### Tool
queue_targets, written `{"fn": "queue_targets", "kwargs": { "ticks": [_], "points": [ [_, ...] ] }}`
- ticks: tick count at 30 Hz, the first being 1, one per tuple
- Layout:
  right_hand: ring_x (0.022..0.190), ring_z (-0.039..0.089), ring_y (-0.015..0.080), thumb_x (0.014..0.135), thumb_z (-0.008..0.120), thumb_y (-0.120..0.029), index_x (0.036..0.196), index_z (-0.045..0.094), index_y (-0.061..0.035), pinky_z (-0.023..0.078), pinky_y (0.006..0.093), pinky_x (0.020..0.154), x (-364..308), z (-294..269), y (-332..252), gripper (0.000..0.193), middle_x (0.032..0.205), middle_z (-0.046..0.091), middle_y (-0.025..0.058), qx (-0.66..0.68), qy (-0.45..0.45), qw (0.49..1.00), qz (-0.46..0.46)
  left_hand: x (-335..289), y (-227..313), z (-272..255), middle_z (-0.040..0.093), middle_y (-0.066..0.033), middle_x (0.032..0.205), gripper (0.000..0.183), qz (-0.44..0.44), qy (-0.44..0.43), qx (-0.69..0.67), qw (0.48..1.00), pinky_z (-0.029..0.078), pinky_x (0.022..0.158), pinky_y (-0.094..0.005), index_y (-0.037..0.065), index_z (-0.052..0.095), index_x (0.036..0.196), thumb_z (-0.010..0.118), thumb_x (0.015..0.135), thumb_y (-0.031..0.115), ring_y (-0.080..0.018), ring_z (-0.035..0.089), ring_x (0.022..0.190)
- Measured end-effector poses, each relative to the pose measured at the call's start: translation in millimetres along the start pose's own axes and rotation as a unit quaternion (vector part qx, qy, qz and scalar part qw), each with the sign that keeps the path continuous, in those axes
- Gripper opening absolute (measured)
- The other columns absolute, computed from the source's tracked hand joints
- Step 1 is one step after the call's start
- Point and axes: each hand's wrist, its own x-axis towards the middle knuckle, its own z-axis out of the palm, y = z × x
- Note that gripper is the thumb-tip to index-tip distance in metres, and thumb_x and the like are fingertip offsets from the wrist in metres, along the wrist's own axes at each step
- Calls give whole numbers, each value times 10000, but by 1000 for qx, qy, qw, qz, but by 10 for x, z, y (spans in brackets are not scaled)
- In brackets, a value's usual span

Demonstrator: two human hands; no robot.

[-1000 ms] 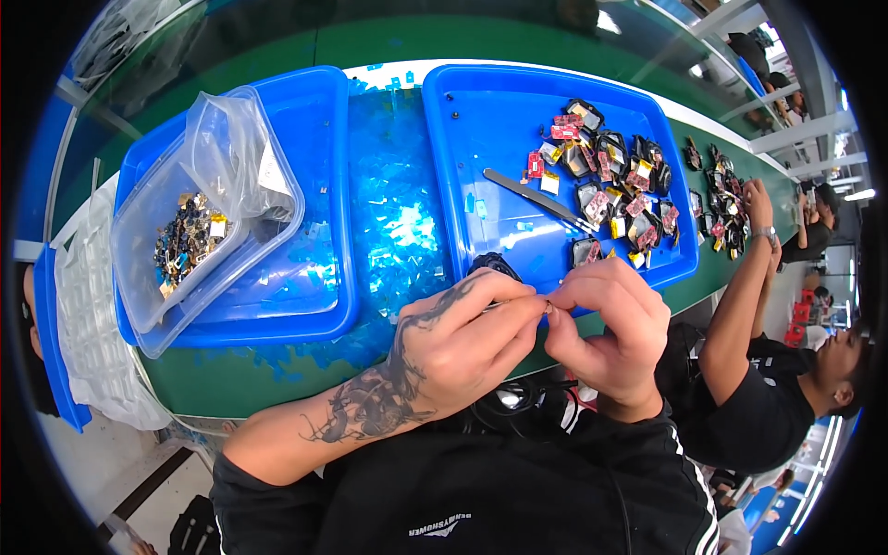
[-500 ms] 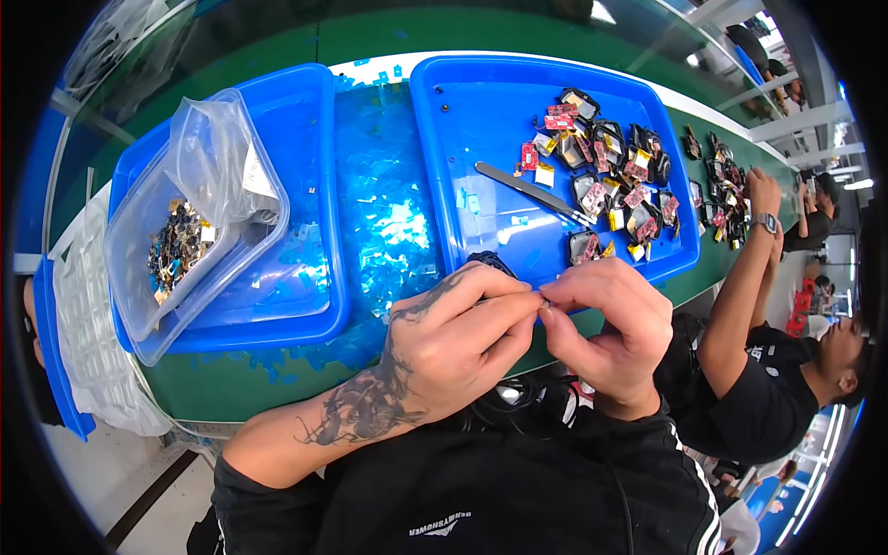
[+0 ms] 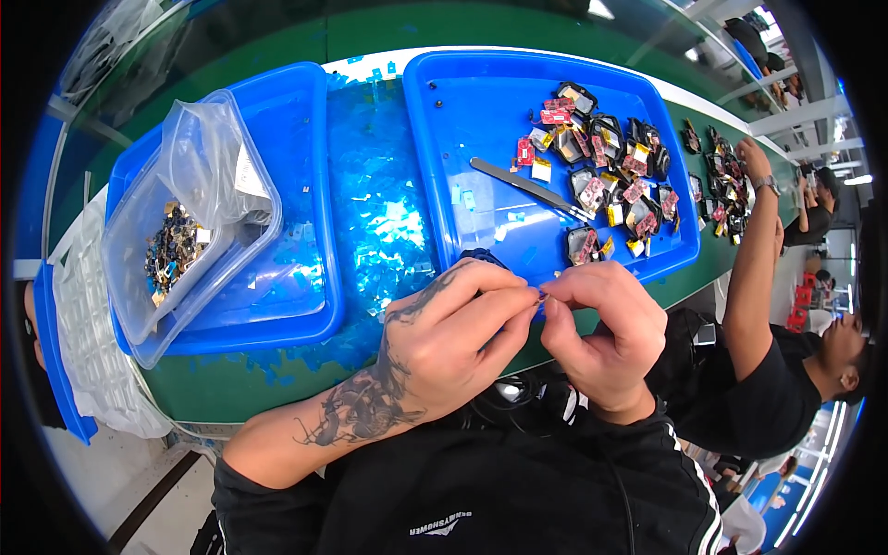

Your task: Assemble small electronic components, specifically battery packs or power cells into housings, using tweezers.

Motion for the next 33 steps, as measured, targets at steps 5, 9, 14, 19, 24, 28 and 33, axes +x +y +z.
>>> {"fn": "queue_targets", "kwargs": {
  "ticks": [5,9,14,19,24,28,33],
  "points": [
    [650,639,163,698,692,92,885,659,25,515,249,557,-59,64,-6,201,814,659,103,-15,29,999,4,4,-5,-14,665,-84,842,178,2,2,10,1000,540,597,-255,16,704,851,746,699,-68,-169,673,712],
    [664,637,133,718,705,83,958,675,42,523,228,577,-79,11,-52,245,820,659,112,104,50,982,149,34,27,-42,670,-90,855,172,-56,-1,-29,998,541,628,-256,16,711,863,745,712,-60,-165,677,741],
    [642,645,146,706,713,73,883,684,36,515,243,564,-38,-74,-14,183,814,664,114,27,32,997,67,35,24,-22,650,-65,834,131,-49,6,-43,998,545,576,-281,19,686,853,722,739,-35,-187,670,698],
    [630,652,171,685,720,62,849,677,16,505,259,549,20,-67,25,176,770,658,108,-15,4,1000,-11,37,22,-15,649,-71,829,125,-43,-1,-31,999,541,572,-278,21,685,849,719,742,-35,-193,670,691],
    [635,655,167,692,718,64,865,674,22,516,261,563,4,-58,9,184,782,659,109,-46,-5,999,-13,31,35,-50,655,-92,883,125,-105,-29,-103,989,576,631,-274,-3,688,905,707,783,-18,-181,685,743],
    [705,661,143,730,704,63,1005,665,36,534,242,615,-14,-135,44,278,906,663,113,148,-5,984,102,146,59,-168,651,-152,982,168,-371,-17,-456,809,598,728,-280,-61,650,1034,610,876,-19,-252,700,832],
    [828,654,130,787,687,36,1183,589,24,535,233,666,16,-81,56,409,990,662,110,249,-104,941,204,170,-59,-252,645,-150,1050,324,-413,-33,-559,718,610,730,-327,-30,517,1250,545,962,117,-274,697,898]
  ]
}}
